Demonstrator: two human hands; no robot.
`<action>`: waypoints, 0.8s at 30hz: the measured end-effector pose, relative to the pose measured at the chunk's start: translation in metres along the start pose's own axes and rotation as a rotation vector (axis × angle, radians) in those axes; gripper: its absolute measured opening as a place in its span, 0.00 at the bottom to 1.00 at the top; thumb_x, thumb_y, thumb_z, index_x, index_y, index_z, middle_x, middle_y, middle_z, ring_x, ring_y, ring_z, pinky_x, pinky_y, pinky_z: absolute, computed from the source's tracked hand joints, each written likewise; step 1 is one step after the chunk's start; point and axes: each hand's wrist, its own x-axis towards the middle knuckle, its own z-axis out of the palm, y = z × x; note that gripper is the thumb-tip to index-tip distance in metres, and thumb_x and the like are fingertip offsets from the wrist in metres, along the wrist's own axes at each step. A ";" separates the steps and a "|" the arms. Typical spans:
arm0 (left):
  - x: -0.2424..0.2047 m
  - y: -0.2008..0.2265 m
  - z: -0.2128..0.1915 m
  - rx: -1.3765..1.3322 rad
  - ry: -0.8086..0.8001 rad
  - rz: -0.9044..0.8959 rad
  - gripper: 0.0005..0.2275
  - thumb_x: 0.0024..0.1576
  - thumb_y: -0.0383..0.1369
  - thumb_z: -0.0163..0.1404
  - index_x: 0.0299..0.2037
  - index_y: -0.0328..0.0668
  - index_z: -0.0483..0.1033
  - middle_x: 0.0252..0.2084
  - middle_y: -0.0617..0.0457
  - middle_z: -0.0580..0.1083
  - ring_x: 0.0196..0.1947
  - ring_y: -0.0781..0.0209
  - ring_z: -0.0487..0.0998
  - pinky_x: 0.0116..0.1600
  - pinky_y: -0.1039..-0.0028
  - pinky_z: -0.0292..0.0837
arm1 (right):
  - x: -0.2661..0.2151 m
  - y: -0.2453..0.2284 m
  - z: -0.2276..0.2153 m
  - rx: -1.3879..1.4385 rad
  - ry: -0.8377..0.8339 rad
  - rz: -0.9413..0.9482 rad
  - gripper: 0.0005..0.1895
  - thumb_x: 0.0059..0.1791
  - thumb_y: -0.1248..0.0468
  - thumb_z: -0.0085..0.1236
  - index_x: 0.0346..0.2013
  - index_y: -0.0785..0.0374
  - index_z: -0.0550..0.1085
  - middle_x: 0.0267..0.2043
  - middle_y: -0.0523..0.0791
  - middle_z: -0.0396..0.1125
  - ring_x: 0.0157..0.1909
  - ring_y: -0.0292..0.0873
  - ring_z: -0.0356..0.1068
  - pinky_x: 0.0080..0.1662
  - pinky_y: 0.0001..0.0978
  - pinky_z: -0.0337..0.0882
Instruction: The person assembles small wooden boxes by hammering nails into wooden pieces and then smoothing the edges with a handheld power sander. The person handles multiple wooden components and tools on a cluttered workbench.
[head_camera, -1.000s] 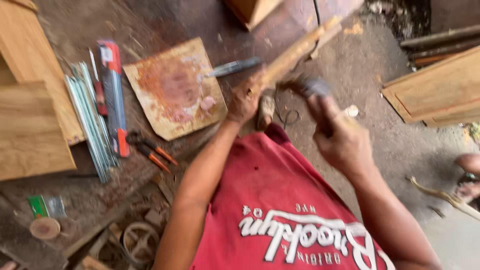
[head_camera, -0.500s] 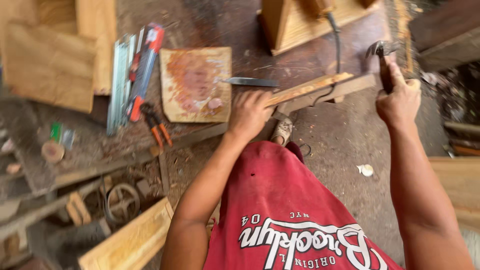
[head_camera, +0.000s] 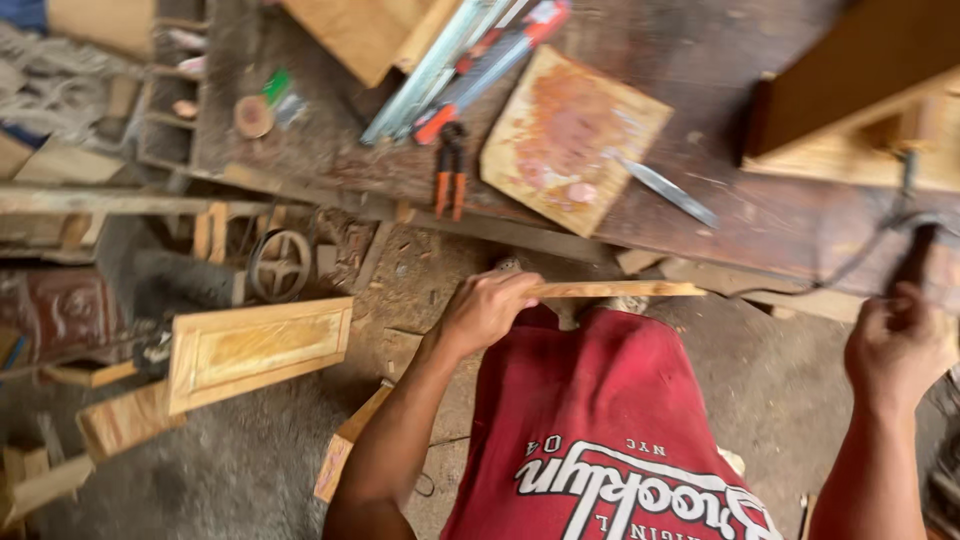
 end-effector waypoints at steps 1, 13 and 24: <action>-0.020 -0.009 -0.011 0.032 0.053 -0.041 0.09 0.60 0.28 0.54 0.48 0.35 0.78 0.43 0.42 0.80 0.41 0.45 0.83 0.45 0.58 0.81 | 0.002 -0.029 -0.002 0.021 -0.048 -0.048 0.08 0.58 0.66 0.53 0.49 0.66 0.77 0.41 0.51 0.72 0.42 0.49 0.73 0.47 0.37 0.72; -0.196 -0.174 -0.185 0.241 0.399 -0.414 0.11 0.57 0.28 0.54 0.48 0.32 0.81 0.42 0.41 0.81 0.37 0.48 0.83 0.39 0.60 0.82 | 0.172 -0.506 0.167 1.286 -0.935 0.284 0.19 0.56 0.59 0.54 0.56 0.69 0.70 0.43 0.48 0.73 0.37 0.41 0.72 0.38 0.34 0.73; -0.094 -0.363 -0.249 0.126 0.046 -0.192 0.07 0.61 0.28 0.51 0.45 0.41 0.82 0.41 0.49 0.82 0.36 0.54 0.82 0.39 0.62 0.80 | 0.244 -0.629 0.251 1.468 -0.624 0.495 0.10 0.56 0.67 0.56 0.48 0.72 0.70 0.37 0.50 0.69 0.32 0.43 0.71 0.34 0.38 0.77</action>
